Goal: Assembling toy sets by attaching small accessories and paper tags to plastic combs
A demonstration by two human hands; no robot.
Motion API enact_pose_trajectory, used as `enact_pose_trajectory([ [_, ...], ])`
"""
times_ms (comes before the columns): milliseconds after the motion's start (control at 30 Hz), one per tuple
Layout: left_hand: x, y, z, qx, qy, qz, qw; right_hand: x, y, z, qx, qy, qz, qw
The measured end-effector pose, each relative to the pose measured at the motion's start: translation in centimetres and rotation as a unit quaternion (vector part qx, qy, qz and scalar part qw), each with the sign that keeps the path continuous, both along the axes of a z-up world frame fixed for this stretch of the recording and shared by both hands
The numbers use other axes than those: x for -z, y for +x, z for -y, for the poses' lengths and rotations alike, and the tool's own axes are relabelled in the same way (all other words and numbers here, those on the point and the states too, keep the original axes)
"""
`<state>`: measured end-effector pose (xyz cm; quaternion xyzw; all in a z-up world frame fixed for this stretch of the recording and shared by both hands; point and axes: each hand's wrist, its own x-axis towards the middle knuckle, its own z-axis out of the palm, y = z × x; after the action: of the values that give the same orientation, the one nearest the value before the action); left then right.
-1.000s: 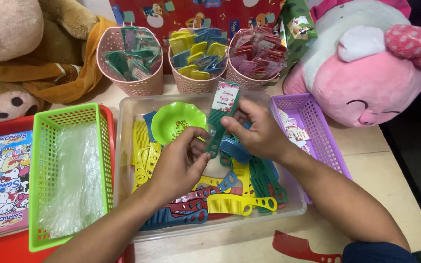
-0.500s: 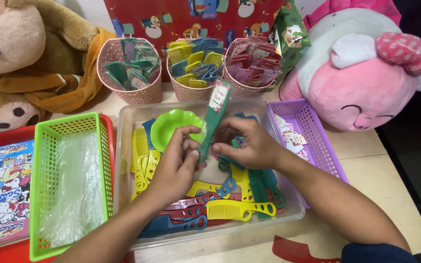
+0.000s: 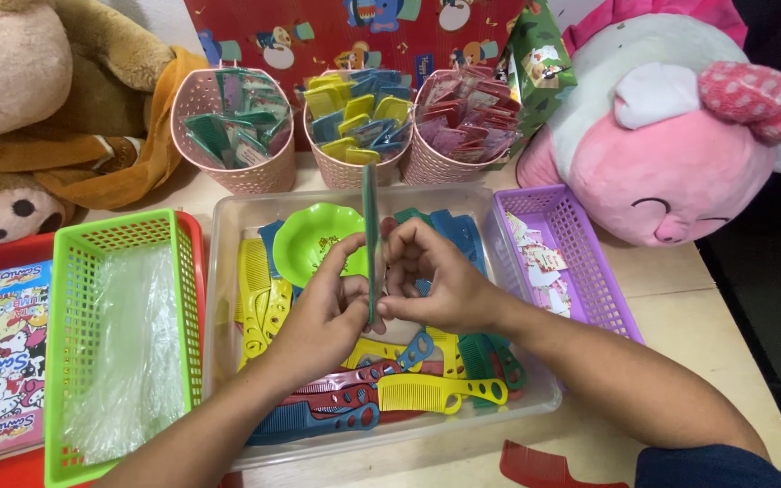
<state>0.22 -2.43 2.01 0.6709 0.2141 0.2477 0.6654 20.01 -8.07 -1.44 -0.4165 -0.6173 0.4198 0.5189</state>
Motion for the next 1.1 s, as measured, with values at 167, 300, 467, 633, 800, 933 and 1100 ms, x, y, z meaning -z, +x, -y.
enact_pose_trajectory([
  [167,1.1,0.1,-0.6,-0.088,0.141,-0.018,0.986,-0.9,-0.3,0.0,0.036,0.012,0.011,0.999],
  [300,1.8,-0.1,-0.9,-0.114,0.177,0.018,0.977,-0.7,0.2,-0.3,0.049,0.016,-0.005,0.999],
  [467,1.7,0.1,-0.3,-0.117,0.181,0.041,0.976,-0.5,0.5,-0.4,0.054,0.012,-0.006,0.998],
  [633,1.9,-0.1,-0.6,-0.13,0.122,0.043,0.983,-0.9,0.6,0.0,0.06,-0.019,-0.017,0.998],
  [800,1.8,0.0,-0.4,-0.129,0.117,0.041,0.984,-2.1,0.0,0.0,0.041,-0.02,0.005,0.999],
  [933,1.4,-0.2,0.2,-0.144,0.177,0.033,0.973,-1.9,-0.1,0.2,0.03,-0.002,0.0,1.0],
  [1100,1.2,-0.1,0.0,-0.15,0.272,-0.015,0.95,-1.5,0.1,0.0,0.019,-0.018,-0.005,1.0],
])
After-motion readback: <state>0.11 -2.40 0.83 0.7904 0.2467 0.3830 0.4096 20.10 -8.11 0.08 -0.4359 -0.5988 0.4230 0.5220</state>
